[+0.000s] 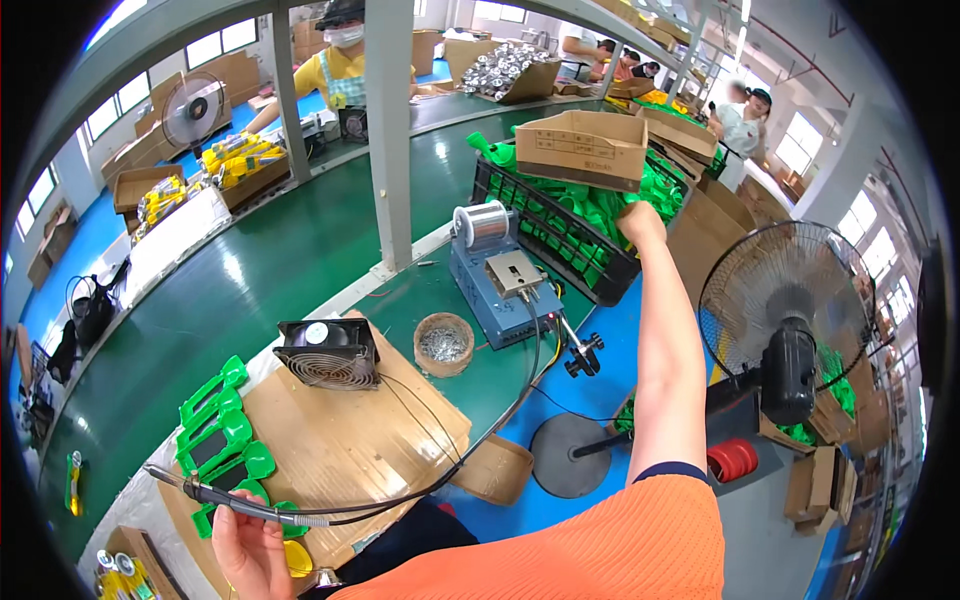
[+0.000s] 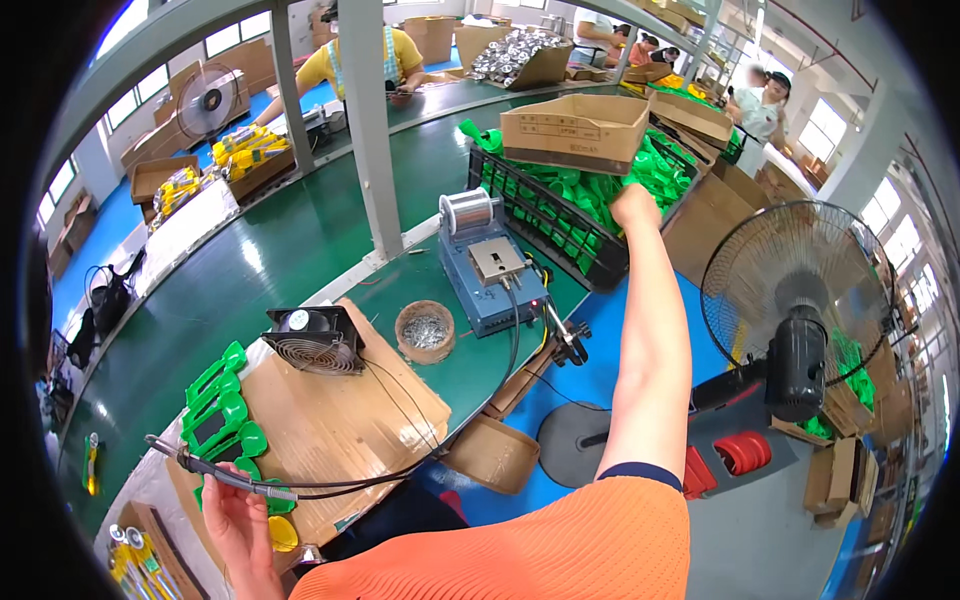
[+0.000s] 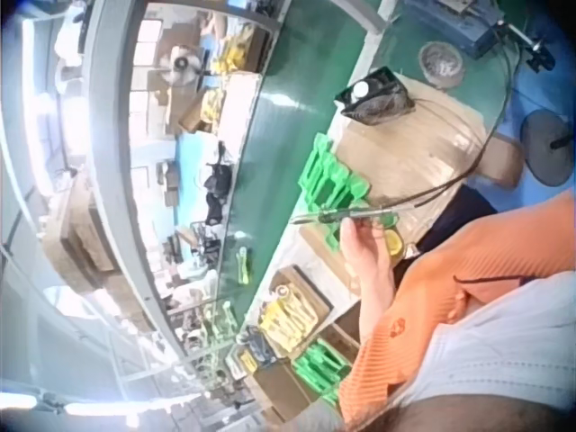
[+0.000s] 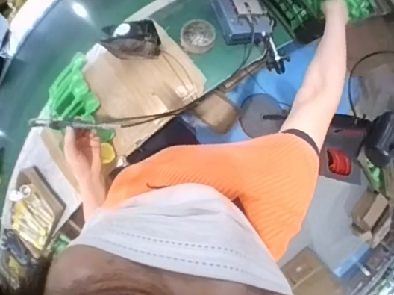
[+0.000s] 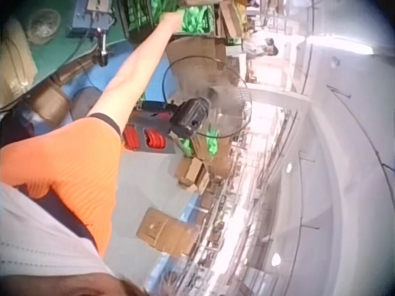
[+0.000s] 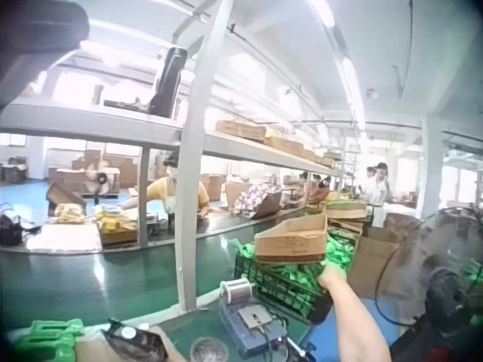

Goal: The person solders electrical components with a soldering iron, installs them into plastic flashlight casings by hand, places the assembled flashlights onto a conveyor belt, and gathers more parts to assemble.

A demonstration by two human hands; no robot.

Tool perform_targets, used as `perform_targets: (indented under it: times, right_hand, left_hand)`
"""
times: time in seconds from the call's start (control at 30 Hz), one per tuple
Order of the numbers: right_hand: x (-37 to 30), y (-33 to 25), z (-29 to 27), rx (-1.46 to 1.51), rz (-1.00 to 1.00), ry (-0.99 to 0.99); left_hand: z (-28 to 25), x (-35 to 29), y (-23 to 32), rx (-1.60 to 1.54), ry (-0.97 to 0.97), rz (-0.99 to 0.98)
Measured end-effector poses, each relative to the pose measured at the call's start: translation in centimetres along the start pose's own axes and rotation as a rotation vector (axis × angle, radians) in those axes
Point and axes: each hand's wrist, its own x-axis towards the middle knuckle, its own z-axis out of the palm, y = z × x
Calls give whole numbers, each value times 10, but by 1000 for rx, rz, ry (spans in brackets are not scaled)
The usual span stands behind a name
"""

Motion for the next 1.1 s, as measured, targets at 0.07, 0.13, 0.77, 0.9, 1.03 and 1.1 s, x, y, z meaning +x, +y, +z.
perform_targets:
  times: [0.07,0.13,0.77,0.9,1.03,1.1]
  right_hand:
    - [7,10,3,172,1,19]
    - [21,37,11,384,-7,167]
    - [-255,-88,-51,1832,7,-447]
    - [-377,-123,-51,1730,-26,-928]
    - [-445,-171,-29,1581,178,-1262]
    - [-463,-196,-14,1615,192,-1344]
  left_hand:
    - [2,-2,-2,-6,33,7]
    - [4,2,-4,-4,43,-16]
    - [-21,-40,4,178,94,42]
    - [-29,-43,6,106,-193,-115]
    - [-46,-62,13,277,-154,-194]
    - [-60,-71,12,235,-117,-195]
